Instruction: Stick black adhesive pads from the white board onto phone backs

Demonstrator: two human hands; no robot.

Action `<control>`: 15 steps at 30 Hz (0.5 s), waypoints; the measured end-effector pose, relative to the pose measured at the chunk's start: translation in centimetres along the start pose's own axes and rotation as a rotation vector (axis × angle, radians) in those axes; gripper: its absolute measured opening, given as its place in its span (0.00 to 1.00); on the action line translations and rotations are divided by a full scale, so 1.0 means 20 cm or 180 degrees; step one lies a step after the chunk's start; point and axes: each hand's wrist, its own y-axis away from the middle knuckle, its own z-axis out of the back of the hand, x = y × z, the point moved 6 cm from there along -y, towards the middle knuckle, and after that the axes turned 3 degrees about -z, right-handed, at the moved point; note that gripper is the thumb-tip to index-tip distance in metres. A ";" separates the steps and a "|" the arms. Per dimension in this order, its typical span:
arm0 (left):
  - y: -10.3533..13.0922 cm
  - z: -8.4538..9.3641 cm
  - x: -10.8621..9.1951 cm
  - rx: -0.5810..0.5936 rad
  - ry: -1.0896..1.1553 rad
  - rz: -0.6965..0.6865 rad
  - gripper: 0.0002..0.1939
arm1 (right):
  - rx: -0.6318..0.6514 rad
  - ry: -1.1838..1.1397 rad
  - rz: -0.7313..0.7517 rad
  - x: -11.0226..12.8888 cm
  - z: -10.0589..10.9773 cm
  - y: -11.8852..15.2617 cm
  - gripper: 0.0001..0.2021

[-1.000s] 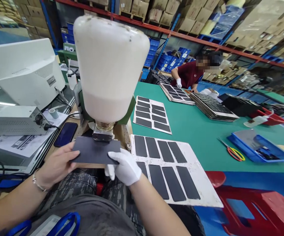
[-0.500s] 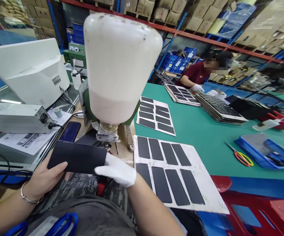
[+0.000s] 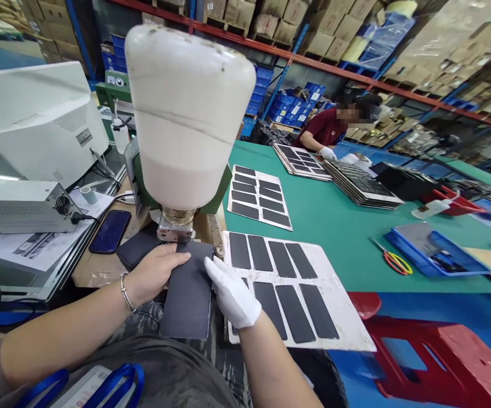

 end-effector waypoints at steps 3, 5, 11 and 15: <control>0.08 0.08 -0.06 -0.0341 0.0087 -0.0138 0.10 | 0.0355 -0.0355 -0.0093 0.12 -0.15 -0.03 0.21; 0.16 0.16 -0.11 -0.0716 0.0127 -0.0220 0.09 | 0.0600 -0.0557 -0.0140 0.19 -0.29 -0.05 0.20; 0.39 0.39 -0.22 -0.1269 -0.0007 -0.0591 0.16 | 0.1307 -0.0629 -0.0022 0.32 -0.58 -0.14 0.17; 0.43 0.45 -0.20 -0.1057 -0.0665 -0.0655 0.13 | 0.1055 0.0109 -0.0099 0.31 -0.55 -0.17 0.15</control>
